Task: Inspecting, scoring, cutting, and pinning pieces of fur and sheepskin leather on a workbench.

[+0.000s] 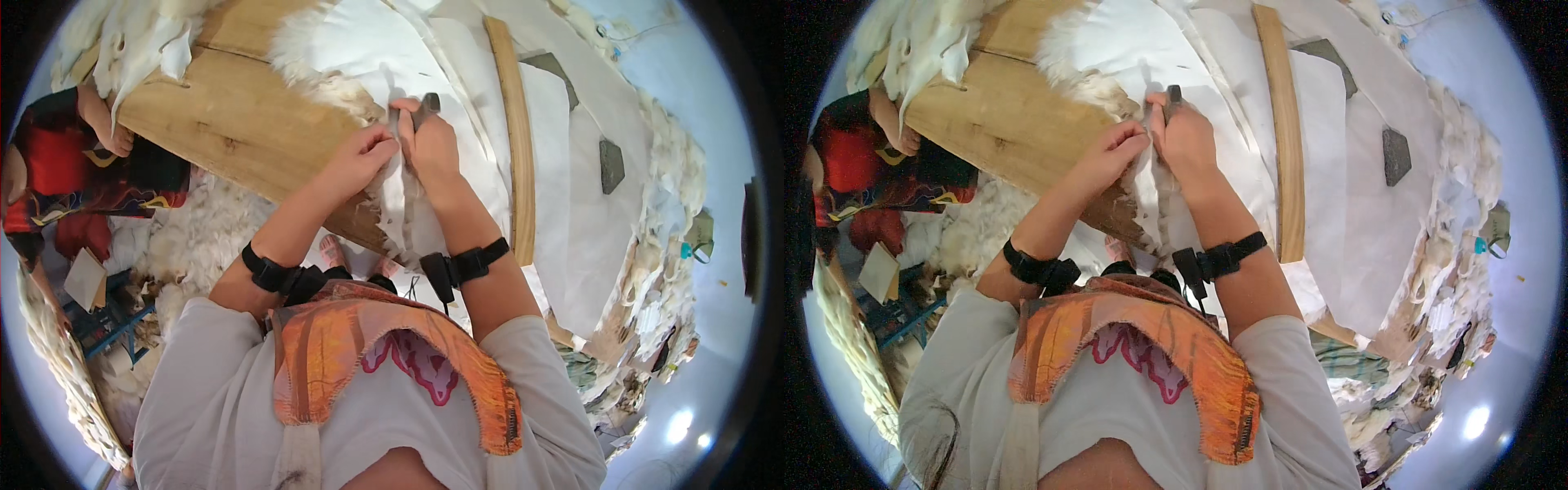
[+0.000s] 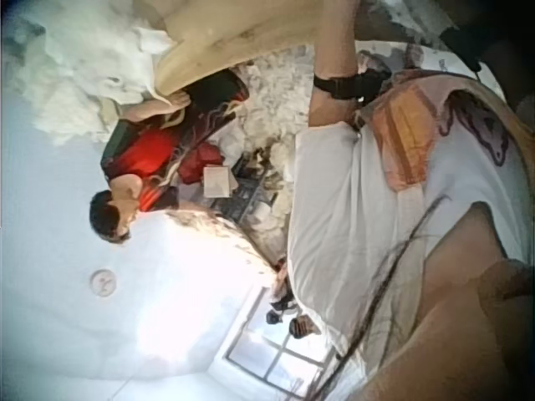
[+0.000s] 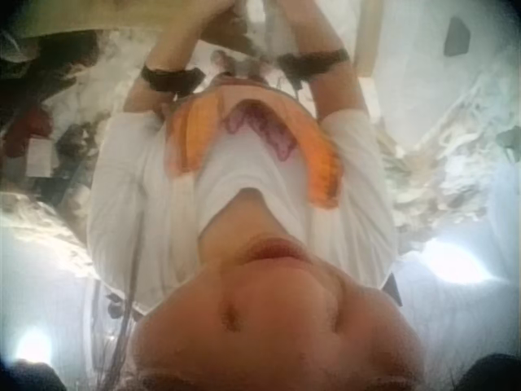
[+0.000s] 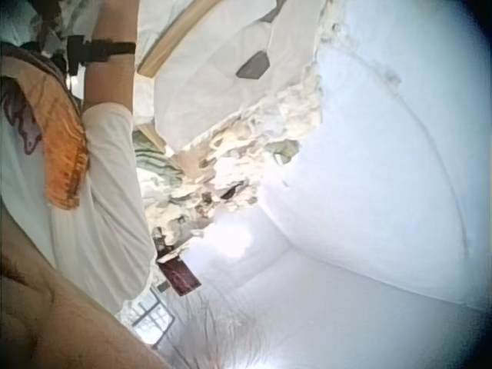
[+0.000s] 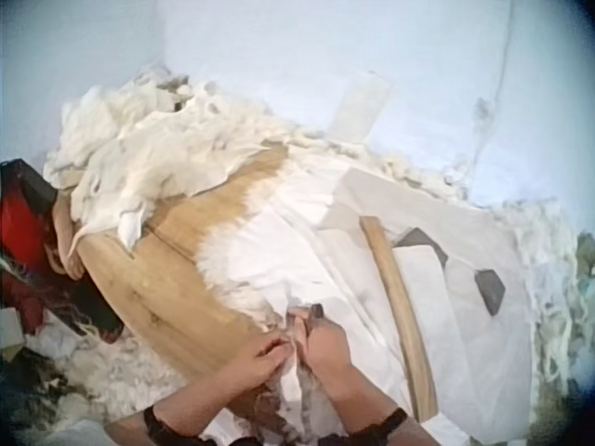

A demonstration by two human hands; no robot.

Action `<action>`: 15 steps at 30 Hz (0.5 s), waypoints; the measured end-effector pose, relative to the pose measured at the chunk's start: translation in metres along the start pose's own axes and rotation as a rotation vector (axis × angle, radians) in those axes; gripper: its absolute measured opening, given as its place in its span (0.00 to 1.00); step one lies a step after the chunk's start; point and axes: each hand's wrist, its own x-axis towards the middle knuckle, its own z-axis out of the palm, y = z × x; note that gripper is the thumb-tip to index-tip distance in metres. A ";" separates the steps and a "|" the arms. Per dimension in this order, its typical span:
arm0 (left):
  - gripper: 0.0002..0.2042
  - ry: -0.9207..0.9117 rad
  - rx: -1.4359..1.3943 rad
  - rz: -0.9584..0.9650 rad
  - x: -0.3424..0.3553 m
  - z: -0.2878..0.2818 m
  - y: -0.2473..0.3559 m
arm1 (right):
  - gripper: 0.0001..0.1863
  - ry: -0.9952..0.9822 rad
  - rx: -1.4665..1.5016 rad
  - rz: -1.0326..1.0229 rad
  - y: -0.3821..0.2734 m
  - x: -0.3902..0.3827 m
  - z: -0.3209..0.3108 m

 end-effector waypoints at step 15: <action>0.12 0.454 0.934 0.704 0.015 -0.049 0.022 | 0.15 0.005 -0.124 0.386 0.053 -0.029 -0.193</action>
